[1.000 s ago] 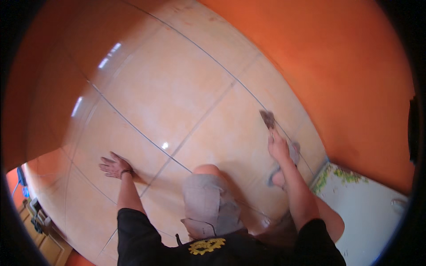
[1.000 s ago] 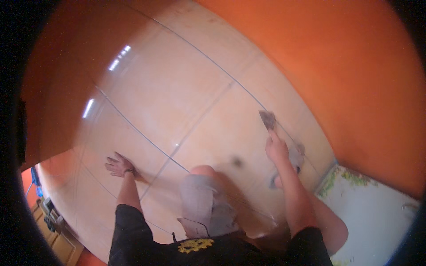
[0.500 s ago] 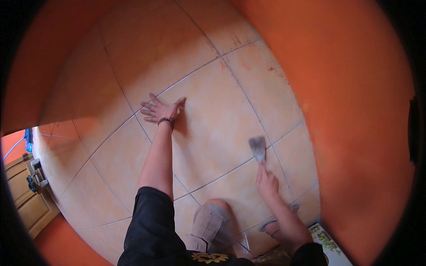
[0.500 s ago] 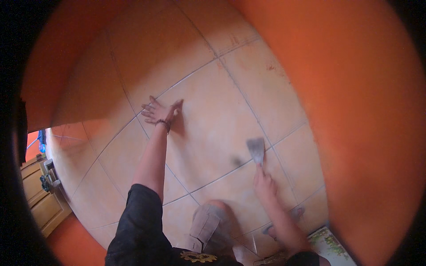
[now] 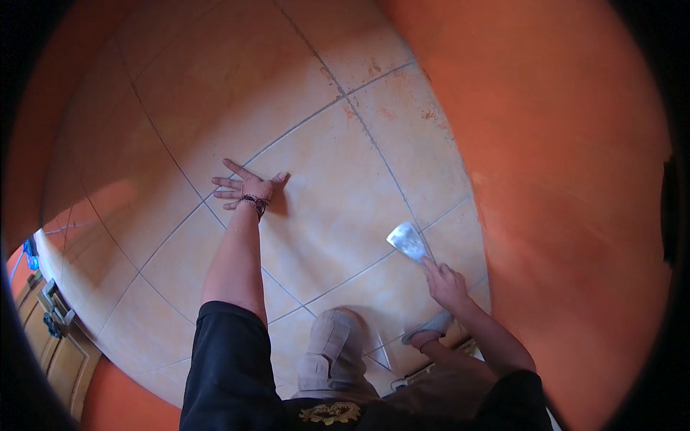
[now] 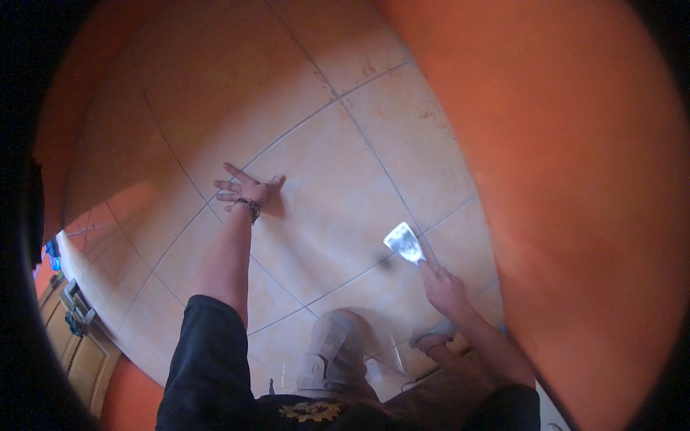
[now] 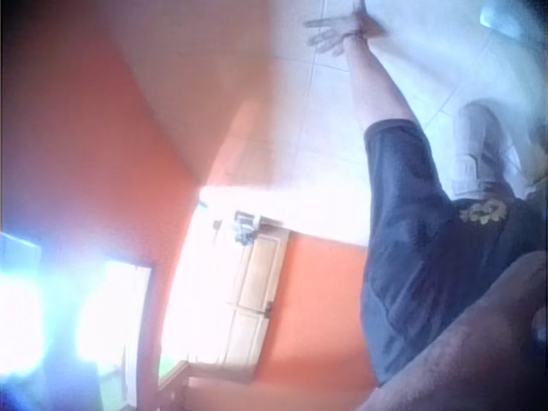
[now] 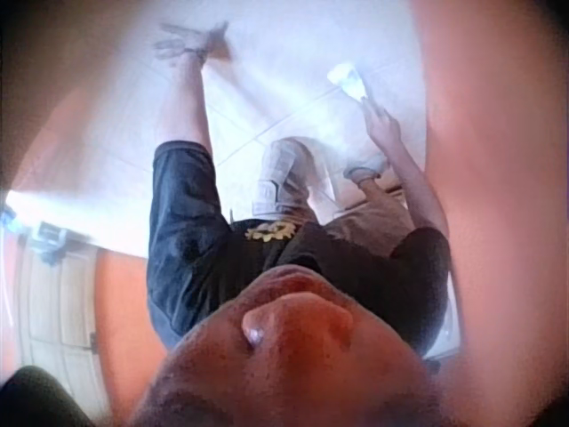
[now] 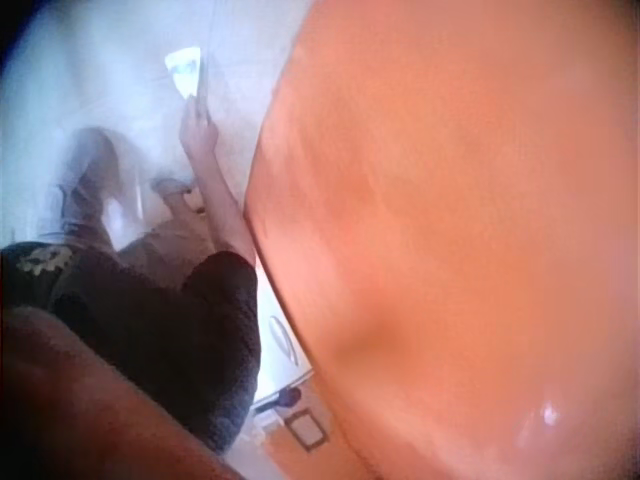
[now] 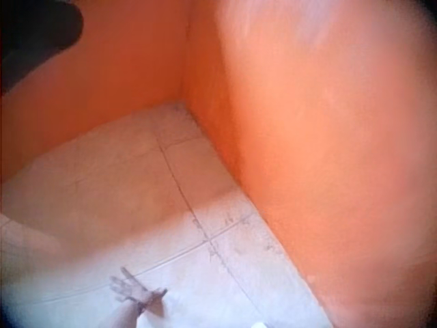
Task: The person kneels on a tiled floor and uses a metal scraper to remove residue from the tile surface and grout lines. They move systematically across the floor, scraping different areas while supporting themselves with one hand.
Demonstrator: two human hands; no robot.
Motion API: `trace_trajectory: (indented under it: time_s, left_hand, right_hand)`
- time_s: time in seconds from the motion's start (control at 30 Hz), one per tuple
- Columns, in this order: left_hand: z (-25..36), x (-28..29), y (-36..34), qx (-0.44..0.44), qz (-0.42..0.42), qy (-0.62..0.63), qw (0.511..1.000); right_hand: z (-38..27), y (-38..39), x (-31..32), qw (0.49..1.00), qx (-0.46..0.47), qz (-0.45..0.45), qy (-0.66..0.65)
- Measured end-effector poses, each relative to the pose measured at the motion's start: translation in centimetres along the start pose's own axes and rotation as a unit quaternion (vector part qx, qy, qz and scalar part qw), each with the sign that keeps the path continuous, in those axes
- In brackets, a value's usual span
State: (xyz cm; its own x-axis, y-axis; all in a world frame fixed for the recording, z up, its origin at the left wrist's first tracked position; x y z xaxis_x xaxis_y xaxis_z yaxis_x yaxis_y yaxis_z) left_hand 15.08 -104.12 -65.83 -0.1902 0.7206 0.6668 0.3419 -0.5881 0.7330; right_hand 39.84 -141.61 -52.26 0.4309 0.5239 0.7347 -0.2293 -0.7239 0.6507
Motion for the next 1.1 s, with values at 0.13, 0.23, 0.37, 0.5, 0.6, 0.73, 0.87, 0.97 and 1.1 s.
trace_trajectory:
  time_s: [0.13,0.23,0.37,0.5,0.6,0.73,0.87,0.97,1.1]
  left_hand:
    - [0.7,0.4,0.2,-0.013,-0.028,0.022,0.999]
    - [1.0,0.3,0.3,-0.004,-0.027,0.040,0.999]
    - [0.8,0.1,0.1,0.001,-0.025,0.035,0.999]
    - [0.3,-0.4,-1.0,0.011,-0.018,0.023,1.000]
    - [-0.1,-0.9,-1.4,0.002,0.009,0.030,1.000]
    - [1.1,-0.5,-1.0,-0.003,-0.018,0.008,1.000]
    - [-0.4,-0.9,-2.0,0.010,-0.007,0.012,1.000]
    - [-0.1,-0.8,-1.6,0.000,-0.005,0.032,0.999]
    - [0.6,-0.9,-1.4,-0.018,-0.010,0.038,0.999]
  right_hand:
    - [-2.7,-5.8,0.6,1.000,-0.012,0.011,-0.025]
    - [-4.9,-13.1,2.8,0.998,0.000,0.067,-0.003]
    - [-9.7,-23.9,9.8,0.994,0.029,0.102,-0.030]
    - [-8.2,-20.2,8.0,0.998,0.008,0.050,-0.021]
    - [-7.4,-18.4,7.6,0.999,0.009,0.017,-0.033]
    - [-8.4,-24.9,12.3,0.995,0.027,0.081,-0.046]
    - [-6.6,-21.2,8.8,0.998,0.021,0.049,-0.015]
    - [1.8,-10.5,2.1,0.998,-0.055,-0.019,0.000]
    - [3.7,-12.5,4.4,0.998,-0.053,-0.018,0.029]
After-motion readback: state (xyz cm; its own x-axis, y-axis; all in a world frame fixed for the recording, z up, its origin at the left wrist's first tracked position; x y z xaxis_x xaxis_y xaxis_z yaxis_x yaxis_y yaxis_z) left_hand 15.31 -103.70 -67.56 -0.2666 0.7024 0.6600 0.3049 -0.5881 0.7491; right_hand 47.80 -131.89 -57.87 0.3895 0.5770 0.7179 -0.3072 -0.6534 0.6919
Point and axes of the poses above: each hand's wrist, its own y-axis away from the middle knuckle, its own x-axis out of the back of the hand, z = x × y, the point moved 5 cm from there along -y, towards the middle knuckle, and after that the axes turned 2 degrees about x, right-handed, at the moved point
